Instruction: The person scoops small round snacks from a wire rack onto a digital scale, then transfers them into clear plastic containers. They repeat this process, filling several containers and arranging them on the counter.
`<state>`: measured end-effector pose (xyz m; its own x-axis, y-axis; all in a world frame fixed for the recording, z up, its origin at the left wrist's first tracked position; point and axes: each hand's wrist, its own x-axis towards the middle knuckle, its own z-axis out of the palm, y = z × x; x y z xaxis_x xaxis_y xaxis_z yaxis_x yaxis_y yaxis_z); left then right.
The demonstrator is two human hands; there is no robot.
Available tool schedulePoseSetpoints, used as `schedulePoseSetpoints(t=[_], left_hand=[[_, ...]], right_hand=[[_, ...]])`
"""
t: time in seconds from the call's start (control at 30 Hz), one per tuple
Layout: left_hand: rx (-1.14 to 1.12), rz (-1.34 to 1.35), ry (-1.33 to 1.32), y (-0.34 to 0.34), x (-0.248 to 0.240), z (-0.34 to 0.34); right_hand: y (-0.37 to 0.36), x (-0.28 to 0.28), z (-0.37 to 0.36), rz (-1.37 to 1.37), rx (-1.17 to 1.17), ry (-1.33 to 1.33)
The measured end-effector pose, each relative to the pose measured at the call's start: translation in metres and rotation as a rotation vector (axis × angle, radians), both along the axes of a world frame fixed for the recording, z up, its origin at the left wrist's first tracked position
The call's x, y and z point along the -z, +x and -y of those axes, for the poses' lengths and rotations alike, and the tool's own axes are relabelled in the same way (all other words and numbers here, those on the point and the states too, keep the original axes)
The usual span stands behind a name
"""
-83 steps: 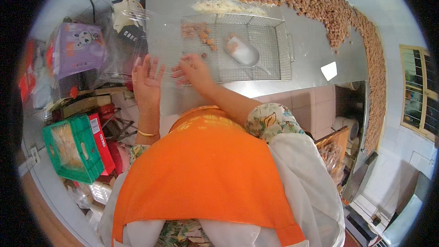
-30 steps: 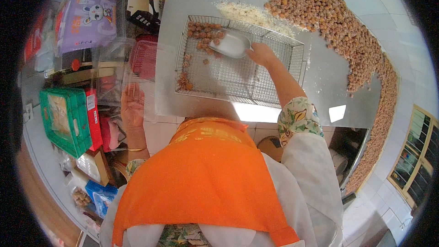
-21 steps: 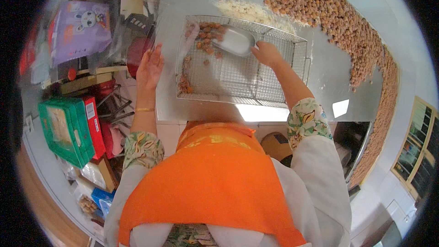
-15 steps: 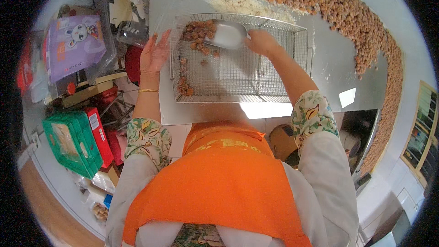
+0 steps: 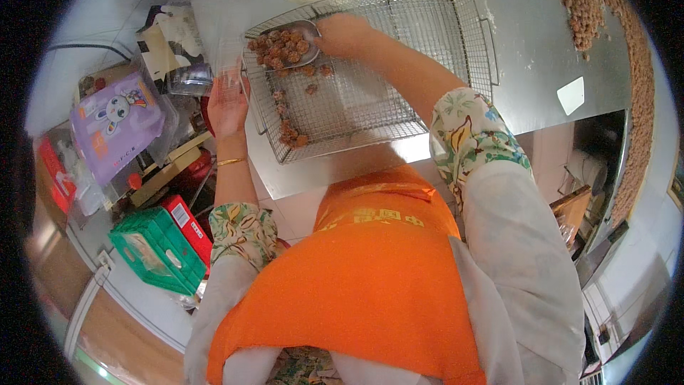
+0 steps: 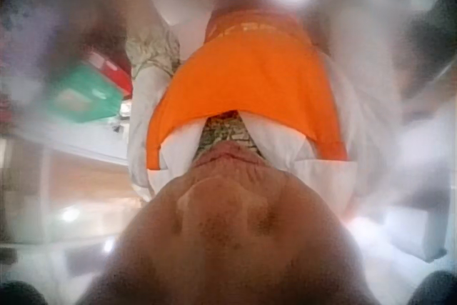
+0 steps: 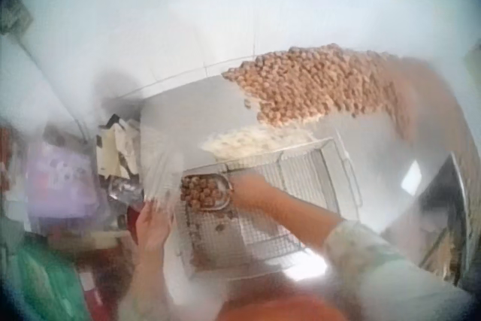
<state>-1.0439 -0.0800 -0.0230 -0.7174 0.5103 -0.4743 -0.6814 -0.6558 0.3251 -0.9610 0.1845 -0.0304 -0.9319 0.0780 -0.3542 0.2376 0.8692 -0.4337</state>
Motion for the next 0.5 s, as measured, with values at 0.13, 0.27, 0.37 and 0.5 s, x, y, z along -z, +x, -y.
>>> schedulePoseSetpoints(t=[0.13, 0.27, 0.37, 0.5], left_hand=[[0.112, 0.017, 0.196, 0.005, -0.008, 0.000], [0.132, -0.013, 0.090, 0.018, -0.017, -0.003], [0.168, 0.011, 0.086, 0.022, -0.009, 0.003], [0.188, 0.021, 0.095, 0.016, -0.001, 0.016]], right_hand=[[0.004, 0.017, -0.010, -0.094, -0.029, -0.019], [0.022, 0.026, -0.025, -0.163, -0.047, -0.125], [0.031, 0.031, -0.023, -0.133, 0.006, -0.167], [0.033, 0.031, -0.021, -0.128, 0.020, -0.200]])
